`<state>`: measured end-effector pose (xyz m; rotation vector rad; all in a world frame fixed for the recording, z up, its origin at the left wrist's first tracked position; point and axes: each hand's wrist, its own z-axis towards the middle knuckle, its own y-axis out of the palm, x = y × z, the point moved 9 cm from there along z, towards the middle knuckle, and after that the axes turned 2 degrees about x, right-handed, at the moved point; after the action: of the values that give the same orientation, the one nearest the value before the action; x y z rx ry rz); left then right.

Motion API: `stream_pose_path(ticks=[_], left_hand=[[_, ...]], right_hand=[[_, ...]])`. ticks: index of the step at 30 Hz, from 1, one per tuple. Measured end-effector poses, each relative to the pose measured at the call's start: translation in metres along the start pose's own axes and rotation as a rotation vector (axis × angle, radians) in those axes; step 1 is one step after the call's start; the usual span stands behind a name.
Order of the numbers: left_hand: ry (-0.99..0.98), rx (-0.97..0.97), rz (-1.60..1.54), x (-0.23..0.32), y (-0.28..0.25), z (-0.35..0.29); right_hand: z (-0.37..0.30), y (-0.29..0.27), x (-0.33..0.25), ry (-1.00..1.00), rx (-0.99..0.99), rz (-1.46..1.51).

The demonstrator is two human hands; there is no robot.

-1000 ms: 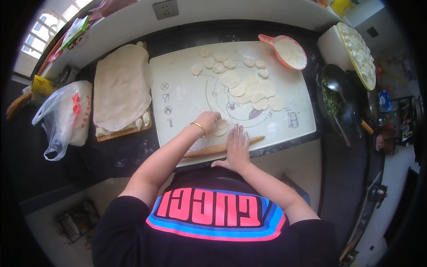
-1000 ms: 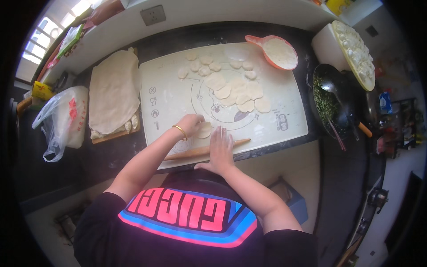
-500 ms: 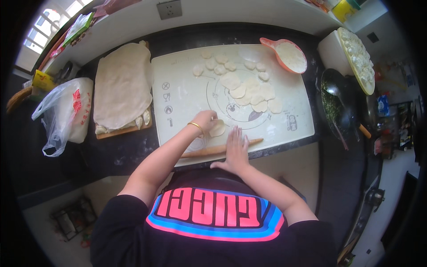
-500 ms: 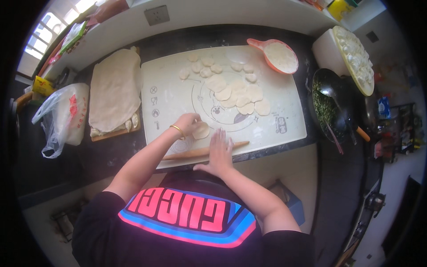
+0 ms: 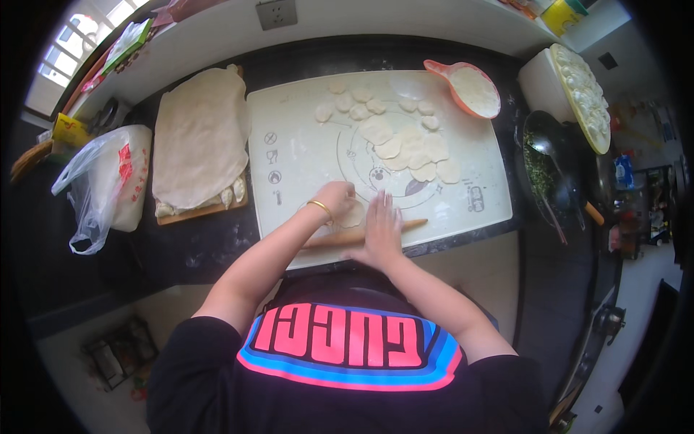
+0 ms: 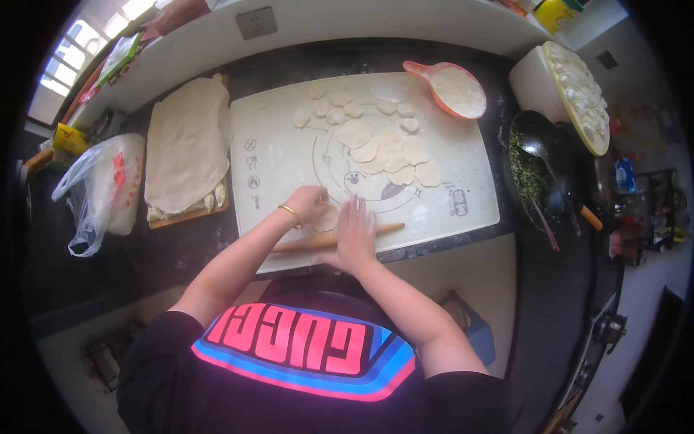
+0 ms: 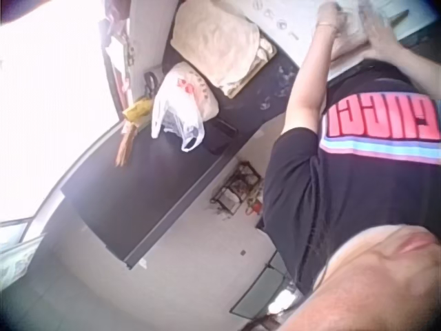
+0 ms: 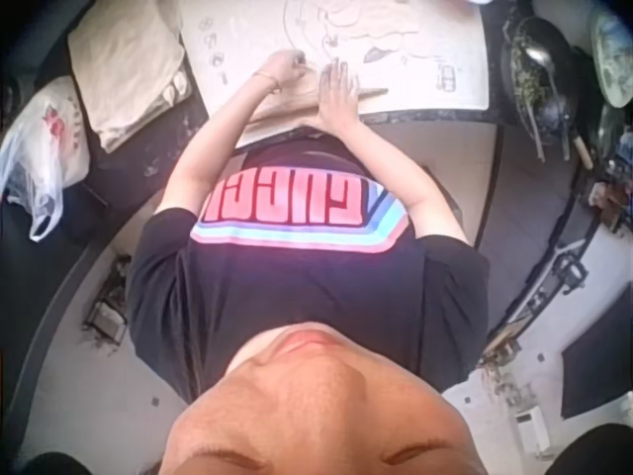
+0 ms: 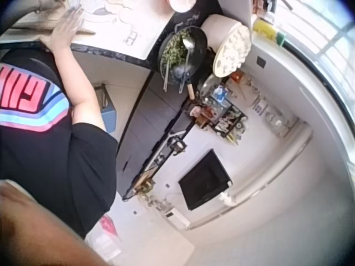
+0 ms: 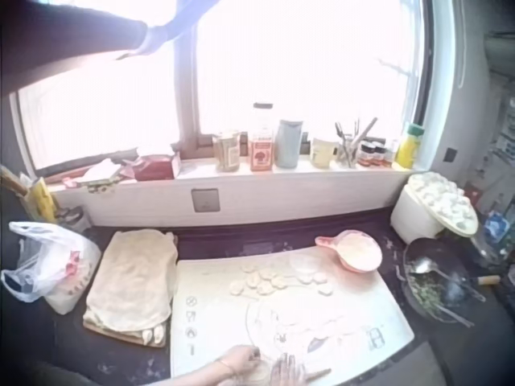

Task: The person rolls out small dough circles using a rolling pin on a cutting board. They then scoop a green vegetable filling from a wok onto the dough, fold it, and pleat the edges to seal the dumplings. The finished dumplings are placed on a nearby tray.

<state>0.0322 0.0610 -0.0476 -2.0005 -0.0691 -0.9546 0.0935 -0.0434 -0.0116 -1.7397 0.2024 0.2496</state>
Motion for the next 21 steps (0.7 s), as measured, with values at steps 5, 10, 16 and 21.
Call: stream_pose_path(ticks=[5, 10, 16, 21], left_hand=[[-0.085, -0.083, 0.055, 0.005, -0.006, -0.011], [-0.09, -0.103, 0.144, -0.001, 0.0, 0.0], [-0.029, -0.164, 0.085, 0.003, -0.014, -0.006], [0.16, -0.289, 0.296, 0.025, 0.018, 0.013]], right_hand=[[-0.016, 0.008, 0.0, -0.055, 0.07, 0.031], [0.049, -0.017, 0.014, 0.113, 0.194, 0.024], [-0.004, -0.008, 0.001, -0.023, -0.043, -0.039], [-0.003, -0.004, 0.002, -0.023, 0.009, -0.05]])
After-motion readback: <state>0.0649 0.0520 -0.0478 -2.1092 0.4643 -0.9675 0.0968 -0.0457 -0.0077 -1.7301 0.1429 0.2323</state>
